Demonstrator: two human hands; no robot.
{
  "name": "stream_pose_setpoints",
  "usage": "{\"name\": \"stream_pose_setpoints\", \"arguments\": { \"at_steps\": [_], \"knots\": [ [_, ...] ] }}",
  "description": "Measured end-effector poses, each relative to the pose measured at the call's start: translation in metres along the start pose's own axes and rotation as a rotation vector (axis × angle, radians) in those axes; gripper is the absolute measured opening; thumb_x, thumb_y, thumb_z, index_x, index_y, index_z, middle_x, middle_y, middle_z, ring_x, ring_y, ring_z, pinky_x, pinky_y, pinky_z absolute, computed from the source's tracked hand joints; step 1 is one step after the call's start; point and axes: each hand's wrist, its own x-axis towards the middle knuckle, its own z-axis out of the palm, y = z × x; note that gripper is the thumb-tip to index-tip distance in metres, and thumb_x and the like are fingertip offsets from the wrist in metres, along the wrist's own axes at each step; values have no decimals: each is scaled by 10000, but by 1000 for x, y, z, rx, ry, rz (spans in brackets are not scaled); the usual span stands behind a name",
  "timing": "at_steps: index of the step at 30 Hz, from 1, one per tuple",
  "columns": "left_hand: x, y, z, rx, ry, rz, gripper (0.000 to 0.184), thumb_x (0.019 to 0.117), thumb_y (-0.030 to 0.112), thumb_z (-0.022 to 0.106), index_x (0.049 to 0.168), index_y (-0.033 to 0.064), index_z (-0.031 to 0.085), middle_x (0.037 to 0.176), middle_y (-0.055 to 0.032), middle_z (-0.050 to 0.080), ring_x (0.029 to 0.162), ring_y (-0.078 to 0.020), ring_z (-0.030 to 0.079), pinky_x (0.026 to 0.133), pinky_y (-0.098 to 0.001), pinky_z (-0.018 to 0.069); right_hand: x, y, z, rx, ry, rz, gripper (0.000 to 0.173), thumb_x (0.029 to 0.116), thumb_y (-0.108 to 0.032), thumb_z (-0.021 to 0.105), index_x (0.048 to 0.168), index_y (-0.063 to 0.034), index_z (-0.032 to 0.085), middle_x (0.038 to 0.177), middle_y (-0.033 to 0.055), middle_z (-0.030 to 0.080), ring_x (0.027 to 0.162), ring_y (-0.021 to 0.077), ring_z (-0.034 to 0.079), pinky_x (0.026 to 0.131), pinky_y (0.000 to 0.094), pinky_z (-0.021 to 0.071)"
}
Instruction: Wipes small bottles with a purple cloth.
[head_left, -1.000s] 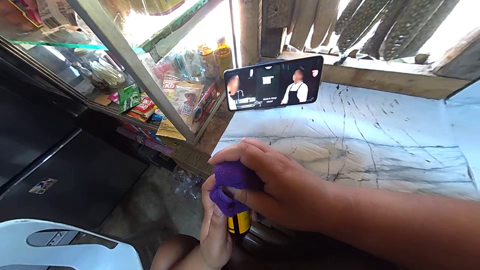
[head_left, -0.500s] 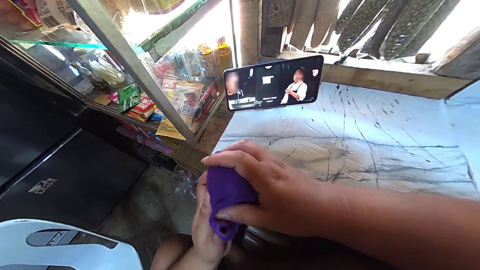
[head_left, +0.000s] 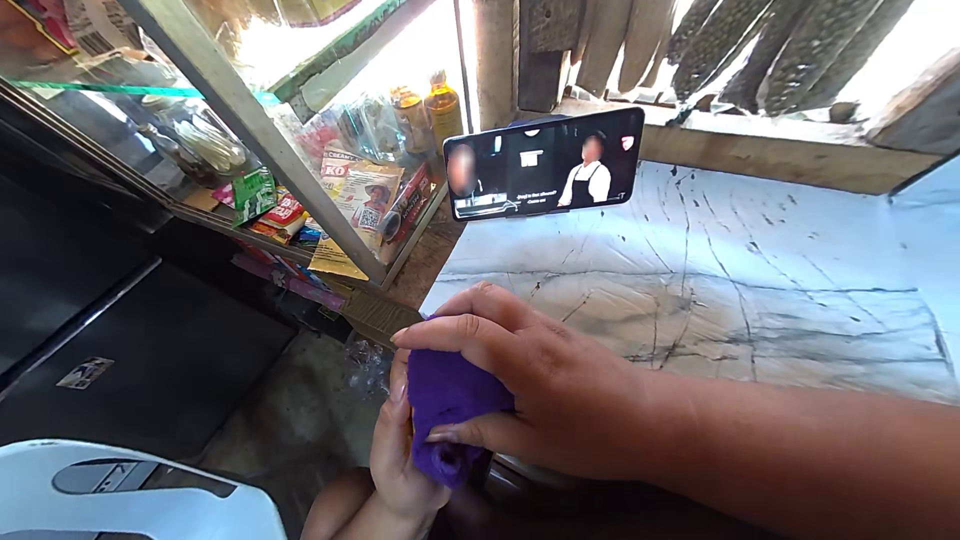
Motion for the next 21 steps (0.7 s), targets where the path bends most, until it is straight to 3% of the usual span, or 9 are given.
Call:
{"name": "stream_pose_setpoints", "arguments": {
  "at_steps": [4,9,14,21],
  "knots": [
    [-2,0,-1,8,-28,-17,378,1040,355,505,1292,112,646,1168,-14,717,1078,-86,680,929,-272,553,2,-1,-4,37,10,31,392,931,-294,701,1302,-175,666,1060,-3,607,955,59,605,752,205,540],
    [-2,0,-3,-6,-79,-41,356,1051,332,502,1304,111,619,1137,-34,715,1000,-98,697,844,-263,577,2,-1,-6,58,22,51,350,945,-253,682,1278,-148,667,1032,-12,608,940,44,608,752,195,543],
    [-3,-1,-4,-4,-94,-47,368,1056,338,488,1318,114,616,1156,-34,716,1010,-101,699,862,-269,577,2,-1,-6,66,14,63,349,951,-256,675,1282,-146,664,1029,-11,603,932,45,605,747,196,539],
    [-4,0,-4,35,-94,-66,393,1062,376,474,1336,130,611,1121,-43,726,946,-114,716,786,-269,596,2,0,-6,106,38,90,363,951,-220,668,1304,-140,642,1061,-13,633,961,48,621,785,218,557]
  ]
}}
